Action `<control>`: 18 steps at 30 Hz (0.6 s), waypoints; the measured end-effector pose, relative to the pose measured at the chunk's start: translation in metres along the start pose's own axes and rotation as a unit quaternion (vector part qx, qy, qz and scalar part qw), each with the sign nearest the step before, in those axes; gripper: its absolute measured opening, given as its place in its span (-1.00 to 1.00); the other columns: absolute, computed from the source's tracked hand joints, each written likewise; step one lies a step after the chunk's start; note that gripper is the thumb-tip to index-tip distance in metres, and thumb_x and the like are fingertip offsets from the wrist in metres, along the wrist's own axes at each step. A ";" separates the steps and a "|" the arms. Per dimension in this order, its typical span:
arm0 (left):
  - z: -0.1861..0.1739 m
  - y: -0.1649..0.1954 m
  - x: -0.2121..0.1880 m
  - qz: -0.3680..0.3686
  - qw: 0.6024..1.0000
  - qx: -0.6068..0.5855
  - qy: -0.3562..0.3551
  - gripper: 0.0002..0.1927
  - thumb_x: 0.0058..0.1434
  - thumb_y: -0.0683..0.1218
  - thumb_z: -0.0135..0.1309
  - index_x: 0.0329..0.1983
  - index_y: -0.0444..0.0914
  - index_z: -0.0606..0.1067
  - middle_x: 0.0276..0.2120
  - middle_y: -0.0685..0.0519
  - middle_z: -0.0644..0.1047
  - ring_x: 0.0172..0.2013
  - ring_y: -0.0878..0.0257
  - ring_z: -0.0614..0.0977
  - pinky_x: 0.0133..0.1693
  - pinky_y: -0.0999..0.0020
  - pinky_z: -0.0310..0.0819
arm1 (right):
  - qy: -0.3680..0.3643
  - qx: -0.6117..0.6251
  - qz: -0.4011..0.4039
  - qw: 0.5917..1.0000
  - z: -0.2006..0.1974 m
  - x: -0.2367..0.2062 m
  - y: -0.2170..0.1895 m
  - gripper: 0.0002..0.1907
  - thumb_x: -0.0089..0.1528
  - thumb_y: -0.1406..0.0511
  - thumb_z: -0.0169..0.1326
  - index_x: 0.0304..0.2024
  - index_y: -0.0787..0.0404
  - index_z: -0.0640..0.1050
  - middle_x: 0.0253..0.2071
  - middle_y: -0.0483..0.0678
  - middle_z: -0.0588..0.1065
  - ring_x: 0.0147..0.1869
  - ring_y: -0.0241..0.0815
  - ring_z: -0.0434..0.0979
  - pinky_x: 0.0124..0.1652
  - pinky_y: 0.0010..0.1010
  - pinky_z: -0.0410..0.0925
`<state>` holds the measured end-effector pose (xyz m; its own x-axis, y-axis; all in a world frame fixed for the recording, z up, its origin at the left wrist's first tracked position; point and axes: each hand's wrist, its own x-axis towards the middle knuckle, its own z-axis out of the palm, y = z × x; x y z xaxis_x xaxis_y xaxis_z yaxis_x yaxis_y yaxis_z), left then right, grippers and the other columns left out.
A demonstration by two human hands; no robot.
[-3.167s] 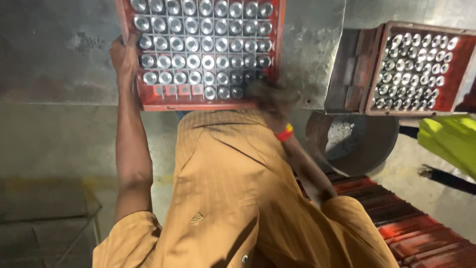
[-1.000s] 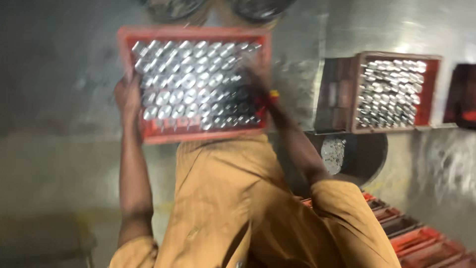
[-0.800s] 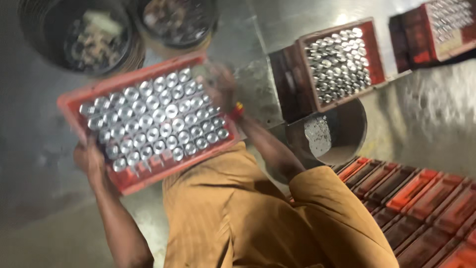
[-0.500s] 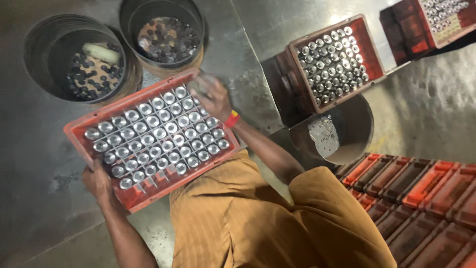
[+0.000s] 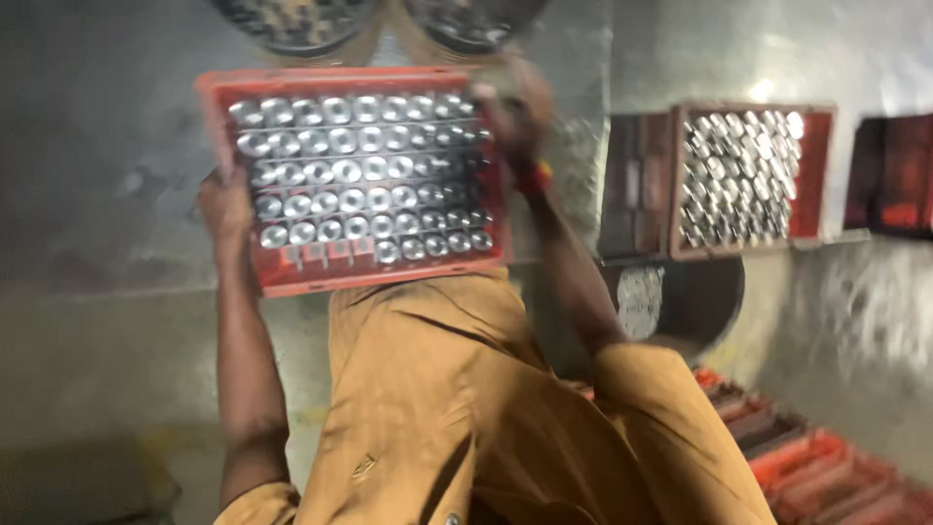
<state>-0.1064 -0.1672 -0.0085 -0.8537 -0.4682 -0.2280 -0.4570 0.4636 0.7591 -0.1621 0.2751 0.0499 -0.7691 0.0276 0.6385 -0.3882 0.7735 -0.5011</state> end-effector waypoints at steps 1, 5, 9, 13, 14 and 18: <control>0.001 0.002 0.001 0.014 1.000 0.025 -0.001 -0.35 0.27 0.28 0.13 -0.01 -0.42 0.58 -0.19 -0.38 0.60 -0.09 -0.24 0.65 -0.08 -0.05 0.44 | 0.037 0.044 0.045 0.997 -0.004 -0.001 0.003 -0.50 0.27 0.29 0.29 0.21 0.31 0.48 0.11 0.16 0.52 0.17 0.15 0.55 0.17 -0.10 0.41; -0.005 0.012 -0.003 0.003 0.999 0.034 -0.026 -0.39 0.21 0.26 0.10 -0.02 -0.37 0.60 -0.18 -0.38 0.60 -0.07 -0.28 0.62 -0.04 -0.09 0.41 | -0.140 0.079 -0.041 0.986 -0.008 0.001 0.010 -0.50 0.26 0.38 0.28 0.24 0.26 0.50 0.14 0.17 0.55 0.21 0.19 0.57 0.17 -0.11 0.44; -0.007 0.017 -0.007 -0.028 0.999 0.032 -0.035 -0.41 0.22 0.28 0.08 -0.05 -0.33 0.61 -0.18 -0.34 0.61 -0.07 -0.27 0.63 -0.02 -0.10 0.41 | -0.004 0.103 0.011 0.995 0.001 0.007 0.013 -0.59 0.28 0.38 0.29 0.15 0.22 0.50 0.08 0.13 0.55 0.14 0.08 0.61 0.10 -0.19 0.49; -0.003 0.010 -0.007 -0.026 0.999 0.022 -0.034 -0.45 0.18 0.25 0.07 -0.10 -0.31 0.61 -0.23 -0.30 0.62 -0.10 -0.26 0.64 -0.03 -0.08 0.42 | -0.057 0.109 -0.005 0.992 -0.002 0.012 0.004 -0.68 0.26 0.38 0.31 0.05 0.23 0.56 -0.05 0.08 0.60 0.02 0.02 0.63 0.01 -0.23 0.48; -0.001 0.009 -0.006 -0.023 0.999 0.023 -0.034 -0.45 0.20 0.25 0.07 -0.10 -0.32 0.61 -0.23 -0.31 0.62 -0.10 -0.27 0.63 -0.04 -0.09 0.41 | -0.094 0.116 0.016 0.989 -0.005 0.013 -0.002 -0.63 0.26 0.37 0.31 0.10 0.30 0.56 -0.06 0.12 0.60 -0.01 0.03 0.63 -0.03 -0.23 0.48; 0.000 0.007 -0.006 0.005 0.999 0.036 0.004 -0.45 0.22 0.25 0.11 -0.09 -0.32 0.61 -0.22 -0.35 0.59 -0.12 -0.34 0.58 -0.07 -0.11 0.39 | -0.008 0.203 0.036 0.979 0.000 0.015 -0.049 -0.68 0.28 0.41 0.22 0.08 0.25 0.51 0.00 0.05 0.57 0.11 0.01 0.61 0.11 -0.24 0.50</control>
<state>-0.1046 -0.1609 -0.0021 -0.8564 -0.4688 -0.2165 -0.4661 0.5213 0.7149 -0.1545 0.2381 0.0840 -0.8084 0.0596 0.5856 -0.5002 0.4547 -0.7369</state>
